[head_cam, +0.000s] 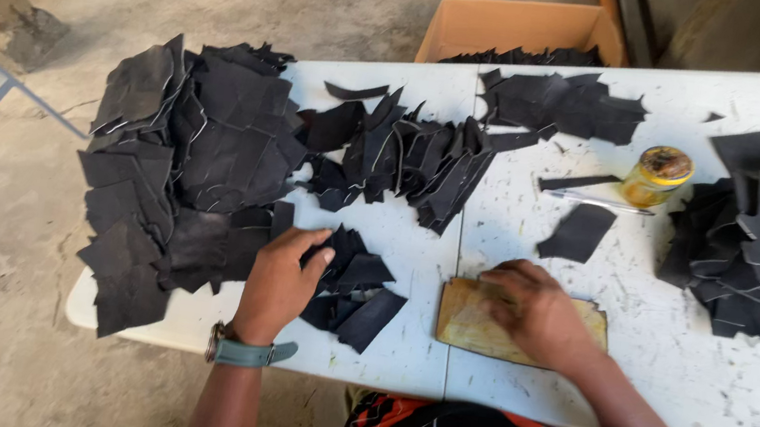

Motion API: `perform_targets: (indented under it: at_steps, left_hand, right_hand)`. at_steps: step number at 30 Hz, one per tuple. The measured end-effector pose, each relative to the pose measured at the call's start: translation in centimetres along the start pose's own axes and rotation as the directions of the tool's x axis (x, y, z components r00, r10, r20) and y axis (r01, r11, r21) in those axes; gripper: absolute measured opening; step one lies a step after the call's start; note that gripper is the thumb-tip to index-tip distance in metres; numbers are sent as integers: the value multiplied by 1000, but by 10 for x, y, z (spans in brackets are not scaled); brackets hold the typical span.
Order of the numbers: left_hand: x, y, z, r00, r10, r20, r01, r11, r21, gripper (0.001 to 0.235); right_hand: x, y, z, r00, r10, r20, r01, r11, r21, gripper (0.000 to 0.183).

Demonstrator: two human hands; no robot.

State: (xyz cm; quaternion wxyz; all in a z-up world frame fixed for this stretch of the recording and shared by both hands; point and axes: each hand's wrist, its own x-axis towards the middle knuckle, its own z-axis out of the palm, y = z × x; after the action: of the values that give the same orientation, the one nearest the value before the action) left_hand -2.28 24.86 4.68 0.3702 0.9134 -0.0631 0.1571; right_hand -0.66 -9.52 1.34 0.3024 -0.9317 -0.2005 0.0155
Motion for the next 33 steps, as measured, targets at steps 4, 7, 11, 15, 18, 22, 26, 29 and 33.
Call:
perform_targets:
  at_steps: [4,7,11,15,18,22,26,29,33]
  left_hand:
    - [11,16,20,996,8,85,-6,1000,-24,33]
    - [26,25,32,992,107,66,-107,994,0,31]
    - [77,31,60,966,258,-27,-258,966,-22,26]
    - [138,36,109,942,333,47,-336,925,179,45]
    - [168,37,141,970,228,86,-243,939,245,54]
    - [173,26,167,975,117,190,-166,949,267,53]
    - [166,25,173,945,14,326,-110,954,280,55]
    - [162,35,168,920,-22,392,-125,930,345,55]
    - [157,51,166,868,-102,485,-166,862,478,53]
  right_hand:
    - [1,1,16,964,-238,-122,241,970,13,38]
    - [13,7,22,972,-208,-112,219,970,101,36]
    - [54,28,15,924,334,-185,-230,873,431,33]
    - [110,53,11,832,523,183,-460,467,755,40]
    - [141,54,20,783,558,275,-532,370,762,38]
    - [163,50,33,719,637,278,-552,280,785,38]
    - [175,44,42,677,683,273,-585,275,763,35]
    - [177,42,47,692,666,280,-566,259,783,29]
    - [165,52,44,734,613,292,-539,264,800,28]
